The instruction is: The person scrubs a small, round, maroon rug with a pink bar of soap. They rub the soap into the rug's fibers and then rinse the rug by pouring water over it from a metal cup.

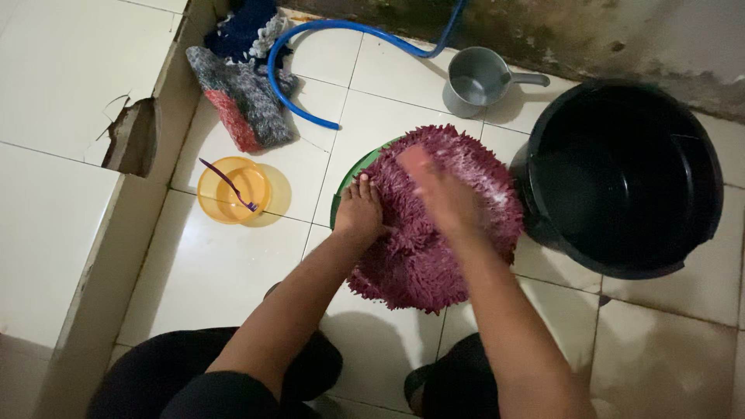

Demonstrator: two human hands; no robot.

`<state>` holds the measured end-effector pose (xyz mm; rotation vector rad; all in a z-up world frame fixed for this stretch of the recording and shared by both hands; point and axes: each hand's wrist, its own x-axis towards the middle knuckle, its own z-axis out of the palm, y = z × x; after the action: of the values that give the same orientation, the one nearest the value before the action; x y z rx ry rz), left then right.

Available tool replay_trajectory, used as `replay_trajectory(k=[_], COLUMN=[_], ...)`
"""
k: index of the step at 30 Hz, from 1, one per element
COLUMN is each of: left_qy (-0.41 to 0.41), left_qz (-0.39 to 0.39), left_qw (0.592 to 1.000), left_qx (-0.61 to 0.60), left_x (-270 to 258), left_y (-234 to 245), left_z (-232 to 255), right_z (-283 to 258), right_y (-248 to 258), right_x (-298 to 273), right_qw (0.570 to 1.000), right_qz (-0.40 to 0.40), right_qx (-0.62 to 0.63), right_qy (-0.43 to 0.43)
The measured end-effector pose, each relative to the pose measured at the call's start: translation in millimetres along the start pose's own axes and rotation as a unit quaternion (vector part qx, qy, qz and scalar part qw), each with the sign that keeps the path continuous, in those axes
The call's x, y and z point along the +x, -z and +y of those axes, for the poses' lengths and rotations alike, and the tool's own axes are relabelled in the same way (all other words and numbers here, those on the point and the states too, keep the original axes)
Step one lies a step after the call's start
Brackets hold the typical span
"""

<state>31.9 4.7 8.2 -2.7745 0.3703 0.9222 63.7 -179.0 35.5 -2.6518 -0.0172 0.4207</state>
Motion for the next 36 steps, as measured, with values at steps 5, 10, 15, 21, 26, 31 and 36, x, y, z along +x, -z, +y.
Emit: replay_trajectory(k=[5, 10, 15, 21, 26, 31, 36], left_qy=[0.019, 0.006, 0.024, -0.015, -0.15, -0.208, -0.075], left_qz=[0.041, 0.057, 0.148, 0.184, 0.178, 0.097, -0.028], left_qw=[0.999, 0.997, 0.971, 0.894, 0.972, 0.973, 0.977], left_qx=[-0.01, -0.06, -0.184, -0.409, 0.013, 0.035, -0.197], left_x=[-3.6, -7.3, 8.9, -12.5, -26.7, -32.6, -19.7], left_y=[-0.7, 2.3, -12.6, 11.7, 21.6, 11.1, -3.1], left_z=[-0.6, -9.1, -10.3, -24.1, -16.3, -12.7, -24.5], right_z=[0.3, 75.4, 111.7, 111.4, 114.3, 111.9, 85.1], right_y=[-15.2, -9.8, -22.3, -27.4, -26.9, -27.3, -11.2], right_x=[-19.5, -18.1, -27.7, -40.2, -43.9, -48.7, -50.1], right_qw=[0.998, 0.974, 0.978, 0.977, 0.98, 0.982, 0.976], right_qz=[-0.045, 0.203, 0.209, 0.215, 0.2, 0.188, 0.217], right_qx=[0.035, -0.1, 0.007, 0.003, 0.018, 0.027, -0.006], right_qy=[-0.035, -0.016, -0.011, 0.019, -0.009, 0.002, -0.018])
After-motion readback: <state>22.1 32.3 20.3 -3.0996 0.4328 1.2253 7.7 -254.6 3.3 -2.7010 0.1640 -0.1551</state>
